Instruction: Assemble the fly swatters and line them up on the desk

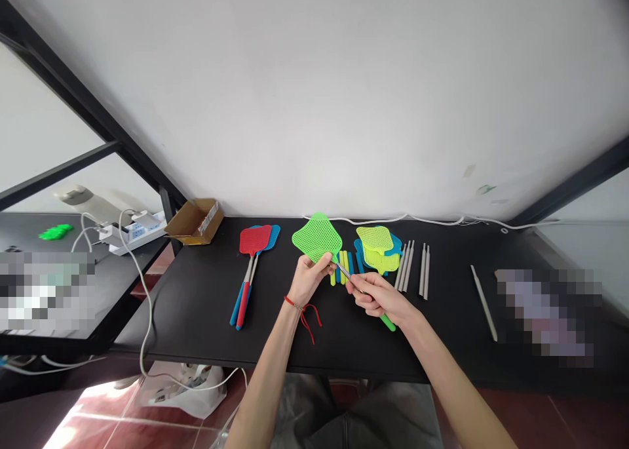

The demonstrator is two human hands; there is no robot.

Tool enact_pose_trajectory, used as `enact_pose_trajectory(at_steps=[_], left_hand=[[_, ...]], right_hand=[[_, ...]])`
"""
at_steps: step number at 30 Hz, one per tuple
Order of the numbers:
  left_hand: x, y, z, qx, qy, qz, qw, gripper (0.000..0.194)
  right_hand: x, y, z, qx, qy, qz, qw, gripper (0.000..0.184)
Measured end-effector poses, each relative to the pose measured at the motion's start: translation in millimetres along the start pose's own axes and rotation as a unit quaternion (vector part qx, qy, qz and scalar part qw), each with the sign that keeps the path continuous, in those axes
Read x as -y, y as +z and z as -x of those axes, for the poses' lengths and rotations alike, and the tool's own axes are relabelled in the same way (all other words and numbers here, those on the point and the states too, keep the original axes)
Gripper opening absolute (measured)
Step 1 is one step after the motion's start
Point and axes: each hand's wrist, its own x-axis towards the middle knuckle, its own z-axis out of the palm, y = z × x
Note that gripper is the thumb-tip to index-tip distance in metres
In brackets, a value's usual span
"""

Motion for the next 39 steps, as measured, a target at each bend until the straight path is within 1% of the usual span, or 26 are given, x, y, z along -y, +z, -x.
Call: enact_pose_trajectory(at_steps=[4,6,9,14,17,20,23,27,30,36,39], left_hand=[[-1.9,2.8,2.3,0.035,-0.007,-0.002,0.999,0.024],[-2.6,2.7,2.6,0.04,-0.01,-0.015,0.999,0.024],[-3.4,0.2,1.1,0.019,0.001,-0.009,1.0,0.024],[-4.4,-6.0,-2.8,-0.048,0.028,0.034,0.998,0.021],[-2.4,-7.3,-2.9,-0.055,0.033,0.01,0.998,0.022],[0.8,-6.5,-1.8,-0.045,0.034,-0.013,0.998,0.023],[2.6,-6.0,-1.3,-0.035,0.033,-0.025,0.999,0.024],[1.4,-8.2,-2.3,-0.035,0.044,-0.061,0.997,0.027],[-0.7,-11.6,-2.9,-0.032,0.047,-0.086,0.995,0.029],[-4.2,-11.9,-2.3,-0.027,0.063,-0.125,0.99,0.028],[-5.1,-10.2,-1.9,-0.023,0.063,-0.148,0.987,0.026]], right_hand=[[1.5,4.2,-1.0,0.009,-0.015,-0.004,1.0,0.041],[2.2,6.0,-0.7,0.008,-0.021,-0.01,1.0,0.04],[3.5,6.7,1.2,0.004,-0.021,0.002,1.0,0.041],[5.1,5.5,3.6,-0.004,-0.003,0.055,0.998,0.046],[3.9,5.2,3.2,-0.028,-0.011,0.072,0.997,0.046],[1.4,4.8,1.9,-0.058,-0.011,0.086,0.995,0.046],[0.1,4.3,0.3,-0.071,-0.015,0.093,0.993,0.046],[0.6,4.4,-1.1,-0.053,-0.03,0.099,0.993,0.043],[-0.7,4.2,-2.0,-0.037,-0.029,0.104,0.993,0.043],[-2.9,4.8,-4.4,-0.035,-0.025,0.126,0.991,0.042],[-1.6,7.1,-4.6,-0.036,-0.038,0.138,0.989,0.04]])
